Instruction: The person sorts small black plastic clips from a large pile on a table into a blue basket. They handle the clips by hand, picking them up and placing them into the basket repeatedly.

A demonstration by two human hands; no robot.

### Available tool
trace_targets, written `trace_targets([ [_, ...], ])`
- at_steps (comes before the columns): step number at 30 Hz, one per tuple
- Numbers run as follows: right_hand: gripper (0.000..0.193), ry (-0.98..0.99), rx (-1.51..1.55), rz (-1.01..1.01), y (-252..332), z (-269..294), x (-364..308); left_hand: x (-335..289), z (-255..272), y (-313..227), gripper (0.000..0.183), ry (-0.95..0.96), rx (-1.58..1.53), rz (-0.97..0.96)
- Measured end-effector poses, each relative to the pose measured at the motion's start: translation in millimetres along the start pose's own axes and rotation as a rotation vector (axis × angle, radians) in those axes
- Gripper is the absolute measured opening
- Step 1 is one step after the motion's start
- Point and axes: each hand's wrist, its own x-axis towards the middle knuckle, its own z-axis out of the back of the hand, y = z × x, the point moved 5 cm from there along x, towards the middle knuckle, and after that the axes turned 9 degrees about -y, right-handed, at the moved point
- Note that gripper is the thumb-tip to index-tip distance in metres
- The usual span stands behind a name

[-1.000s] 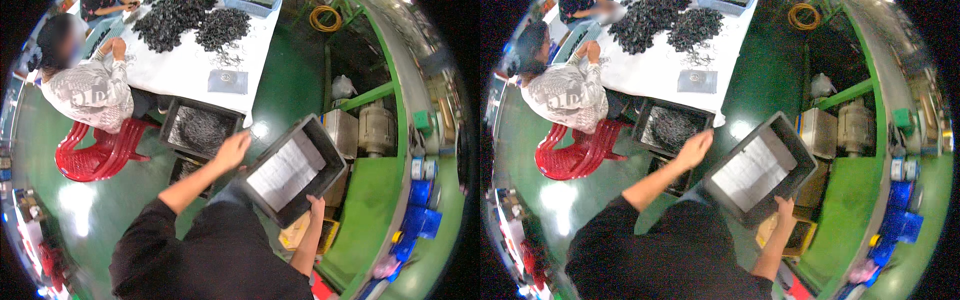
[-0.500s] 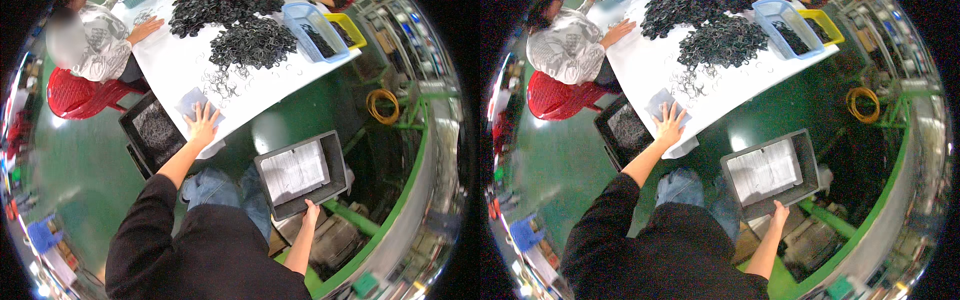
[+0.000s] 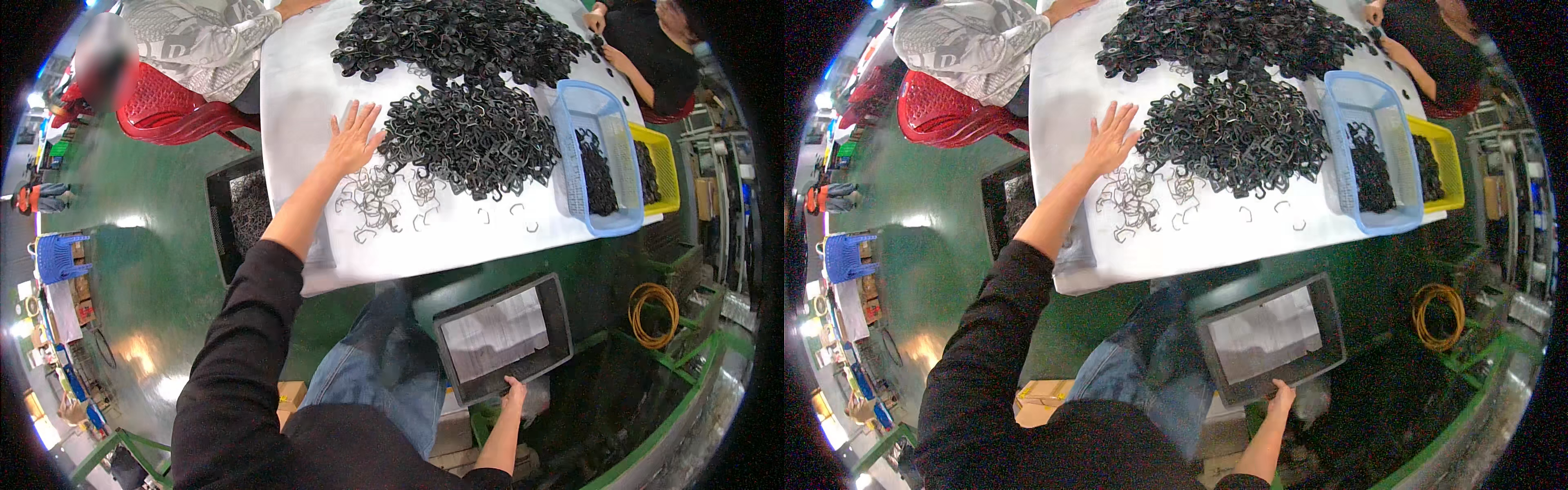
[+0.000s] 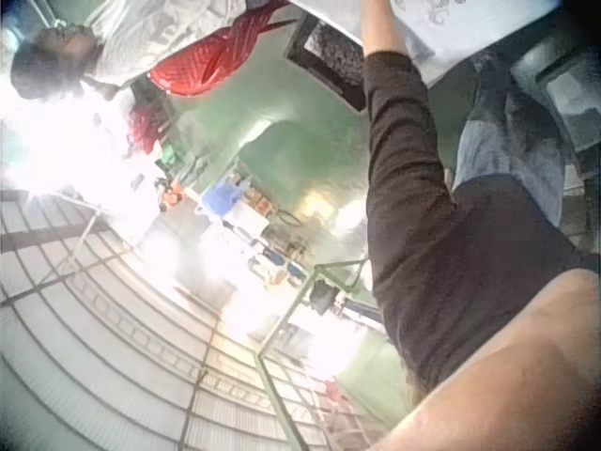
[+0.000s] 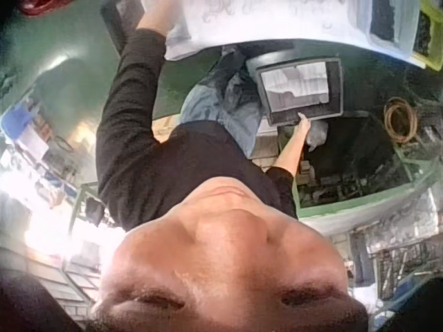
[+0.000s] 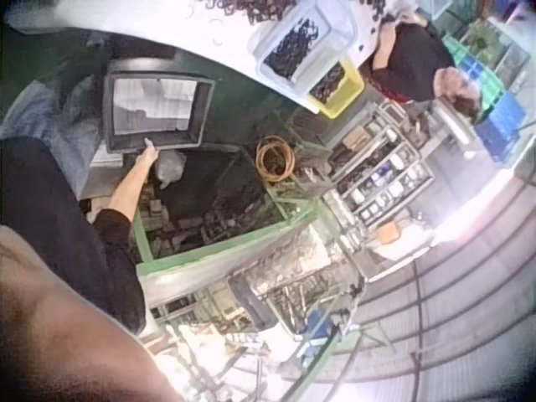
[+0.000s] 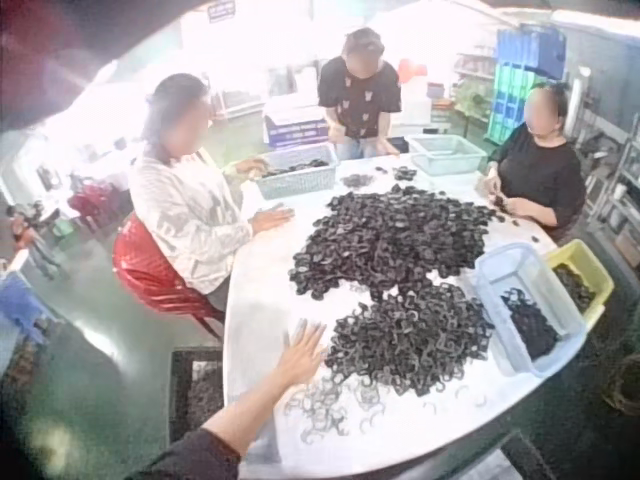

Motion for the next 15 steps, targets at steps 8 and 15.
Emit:
trace_targets([
  [8,0.083,0.017,-0.155,-0.012,10,-60,46,-69,-34,-8,0.051,-0.169,0.013,0.336],
  [15,0.062,0.199,0.005,-0.056,-23,-164,36,-111,-61,-97,0.048,-0.355,0.011,0.431],
])
